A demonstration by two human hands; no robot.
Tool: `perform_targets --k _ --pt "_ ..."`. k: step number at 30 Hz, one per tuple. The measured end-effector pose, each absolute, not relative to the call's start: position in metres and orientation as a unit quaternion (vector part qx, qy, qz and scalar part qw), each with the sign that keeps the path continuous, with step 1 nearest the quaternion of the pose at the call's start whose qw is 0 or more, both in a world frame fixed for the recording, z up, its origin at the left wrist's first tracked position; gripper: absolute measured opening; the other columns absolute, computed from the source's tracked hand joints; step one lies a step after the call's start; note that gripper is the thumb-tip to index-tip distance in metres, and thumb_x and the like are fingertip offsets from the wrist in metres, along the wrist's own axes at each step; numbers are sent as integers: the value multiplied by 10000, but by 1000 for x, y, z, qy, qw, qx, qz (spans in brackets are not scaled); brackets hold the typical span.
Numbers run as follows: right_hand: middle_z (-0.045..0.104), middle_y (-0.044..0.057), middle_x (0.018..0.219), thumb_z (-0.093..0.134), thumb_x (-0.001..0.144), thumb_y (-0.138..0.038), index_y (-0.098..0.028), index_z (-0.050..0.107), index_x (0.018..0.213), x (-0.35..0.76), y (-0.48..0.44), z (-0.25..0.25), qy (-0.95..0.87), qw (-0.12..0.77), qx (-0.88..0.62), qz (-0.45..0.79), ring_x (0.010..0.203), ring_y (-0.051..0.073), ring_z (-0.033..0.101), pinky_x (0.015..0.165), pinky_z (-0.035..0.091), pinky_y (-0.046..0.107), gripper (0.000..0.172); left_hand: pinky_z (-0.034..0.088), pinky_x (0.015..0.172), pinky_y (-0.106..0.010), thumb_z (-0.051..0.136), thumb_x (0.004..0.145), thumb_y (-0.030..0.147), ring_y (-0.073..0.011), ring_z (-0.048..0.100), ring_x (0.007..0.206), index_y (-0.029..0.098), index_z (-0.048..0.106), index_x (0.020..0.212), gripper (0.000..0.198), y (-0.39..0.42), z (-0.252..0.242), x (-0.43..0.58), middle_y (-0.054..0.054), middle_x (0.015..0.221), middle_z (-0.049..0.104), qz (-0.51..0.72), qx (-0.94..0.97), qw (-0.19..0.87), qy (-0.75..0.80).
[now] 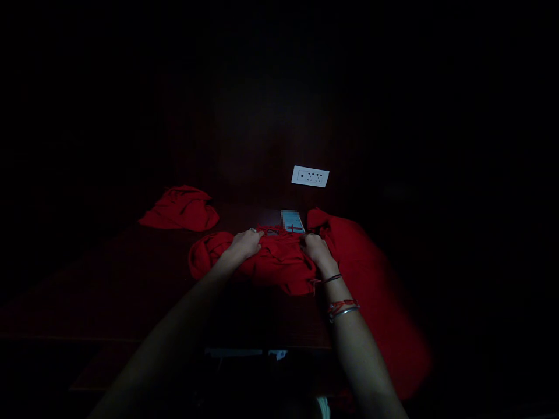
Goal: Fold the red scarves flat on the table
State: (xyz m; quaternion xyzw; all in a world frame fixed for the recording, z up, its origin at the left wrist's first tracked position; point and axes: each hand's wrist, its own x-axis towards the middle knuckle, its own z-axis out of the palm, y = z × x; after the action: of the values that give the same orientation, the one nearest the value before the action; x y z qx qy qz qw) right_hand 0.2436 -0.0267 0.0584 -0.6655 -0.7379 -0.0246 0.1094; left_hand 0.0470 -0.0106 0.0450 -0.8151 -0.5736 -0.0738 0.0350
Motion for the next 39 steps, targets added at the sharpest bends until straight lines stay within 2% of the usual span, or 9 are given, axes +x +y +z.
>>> perform_targets --k 9,12,16,21,25,29,33,36,39 --pt "565 57 813 373 638 -96 -150 590 803 270 -24 76 -592 529 -601 -91 769 167 506 718 381 263 278 435 669 -295 390 748 199 -219 540 844 196 512 988 270 -13 77 7 -79 951 564 -240 -665 109 -699" --pt "548 69 828 361 624 -81 -148 586 819 283 -27 75 -533 544 -639 -107 785 181 500 740 375 295 305 438 648 -313 425 724 219 -240 544 833 198 535 969 269 -11 79 -7 -92 930 575 -245 -635 73 -729" --pt "520 102 961 395 613 -58 -176 588 921 279 -33 76 -580 430 -687 -90 928 242 463 836 310 422 382 426 670 -300 426 703 177 -227 549 823 178 557 944 274 -9 79 -7 -91 899 590 -312 -625 56 -713" --pt "428 65 1194 486 688 -194 -238 441 1156 231 -39 73 -809 350 -470 -37 1092 230 365 948 151 481 473 399 638 -211 385 672 111 -134 549 688 166 585 824 257 -12 73 29 -12 751 616 -392 -769 -78 -500" --pt "578 75 966 462 744 -259 -178 542 1009 209 -37 61 -823 352 -445 12 917 205 495 861 309 395 288 370 551 -205 409 680 178 -120 504 586 147 581 709 177 -16 71 44 8 631 579 -407 -796 -108 -436" --pt "563 7 637 468 737 -261 -180 581 744 212 -32 62 -772 441 -437 137 617 141 512 632 403 274 139 367 537 -202 442 688 213 -111 483 563 164 566 773 159 -14 72 36 22 621 554 -413 -773 -79 -474" --pt "501 -40 543 551 654 -260 -193 528 671 227 -25 72 -588 614 -378 366 515 107 481 538 413 233 73 400 677 -240 484 681 221 -151 520 765 207 516 981 302 -19 76 33 -18 875 568 -357 -789 4 -500" --pt "486 -46 532 485 685 -211 -207 458 632 257 -19 77 -434 709 -338 440 513 97 498 549 441 230 59 373 802 -318 481 708 277 -211 474 969 234 402 1164 465 -23 78 28 -67 1087 498 -280 -807 58 -517" --pt "511 -31 591 390 726 -159 -211 404 604 294 -16 80 -296 821 -269 407 637 86 551 668 455 237 134 361 812 -408 515 687 291 -286 418 1058 235 322 1241 589 -19 73 14 -126 1185 428 -190 -765 64 -612"
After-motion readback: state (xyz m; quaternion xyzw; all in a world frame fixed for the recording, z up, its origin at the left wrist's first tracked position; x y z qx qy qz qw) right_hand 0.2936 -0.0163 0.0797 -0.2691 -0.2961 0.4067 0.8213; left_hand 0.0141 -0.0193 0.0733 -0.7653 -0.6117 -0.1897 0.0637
